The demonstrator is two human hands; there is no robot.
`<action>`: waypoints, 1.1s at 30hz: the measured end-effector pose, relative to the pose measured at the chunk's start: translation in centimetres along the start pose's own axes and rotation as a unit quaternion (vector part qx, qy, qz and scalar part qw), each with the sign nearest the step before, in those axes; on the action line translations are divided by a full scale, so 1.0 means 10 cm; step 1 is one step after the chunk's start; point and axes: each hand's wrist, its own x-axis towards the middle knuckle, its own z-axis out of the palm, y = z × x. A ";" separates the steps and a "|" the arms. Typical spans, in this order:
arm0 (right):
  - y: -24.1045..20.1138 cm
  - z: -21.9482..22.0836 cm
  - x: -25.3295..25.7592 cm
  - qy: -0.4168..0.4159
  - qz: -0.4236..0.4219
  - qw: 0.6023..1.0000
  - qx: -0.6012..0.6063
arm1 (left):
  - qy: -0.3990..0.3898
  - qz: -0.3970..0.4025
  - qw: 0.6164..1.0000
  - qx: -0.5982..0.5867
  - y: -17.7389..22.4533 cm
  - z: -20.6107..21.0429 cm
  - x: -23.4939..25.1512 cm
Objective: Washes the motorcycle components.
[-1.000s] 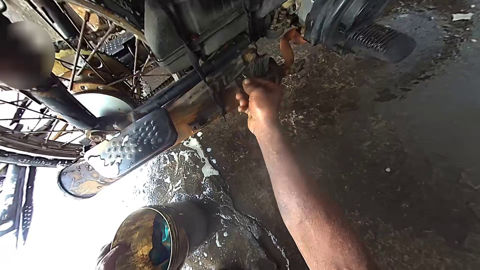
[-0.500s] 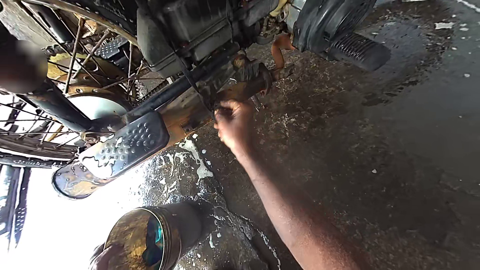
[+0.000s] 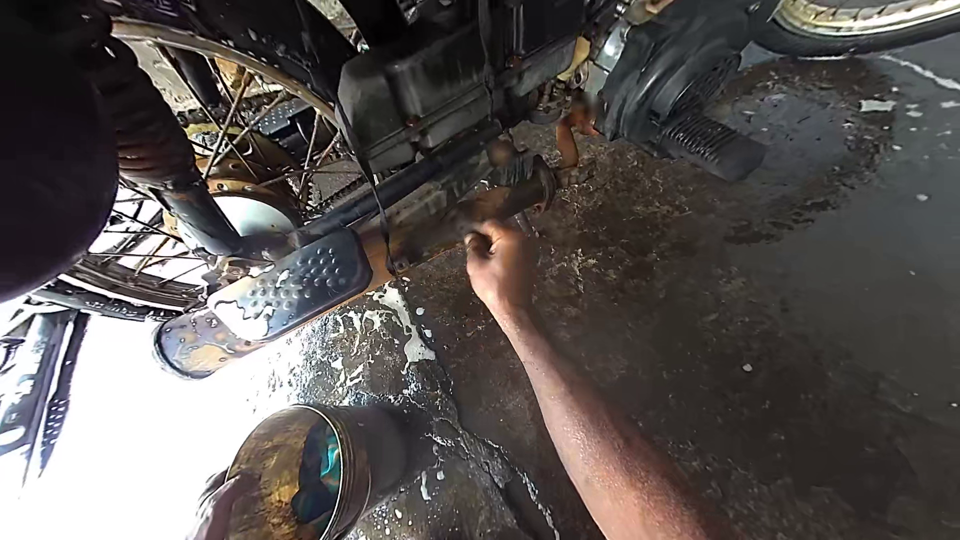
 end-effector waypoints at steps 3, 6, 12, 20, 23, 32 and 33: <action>-0.01 0.02 0.00 -0.018 0.017 1.000 0.009 | -0.001 0.003 1.000 0.000 0.03 0.01 0.00; 0.02 0.01 0.03 -0.005 0.049 0.998 0.040 | -0.003 0.005 1.000 0.001 -0.01 0.00 0.01; -0.04 0.03 -0.02 0.029 0.014 0.999 0.006 | -0.010 0.011 1.000 -0.001 -0.04 -0.01 0.02; -0.12 0.15 -0.16 -0.003 -0.018 1.000 0.001 | -0.012 0.014 1.000 0.000 0.00 0.00 0.02; -0.15 0.13 -0.17 0.001 -0.014 1.000 -0.015 | -0.008 0.009 1.000 0.004 -0.01 0.01 0.00; -0.21 0.15 -0.27 -0.110 -0.064 0.992 -0.020 | 0.000 0.001 1.000 0.007 -0.02 -0.01 0.02; -0.18 0.11 -0.23 -0.110 -0.051 0.992 -0.025 | -0.001 -0.001 1.000 0.007 -0.02 -0.01 0.01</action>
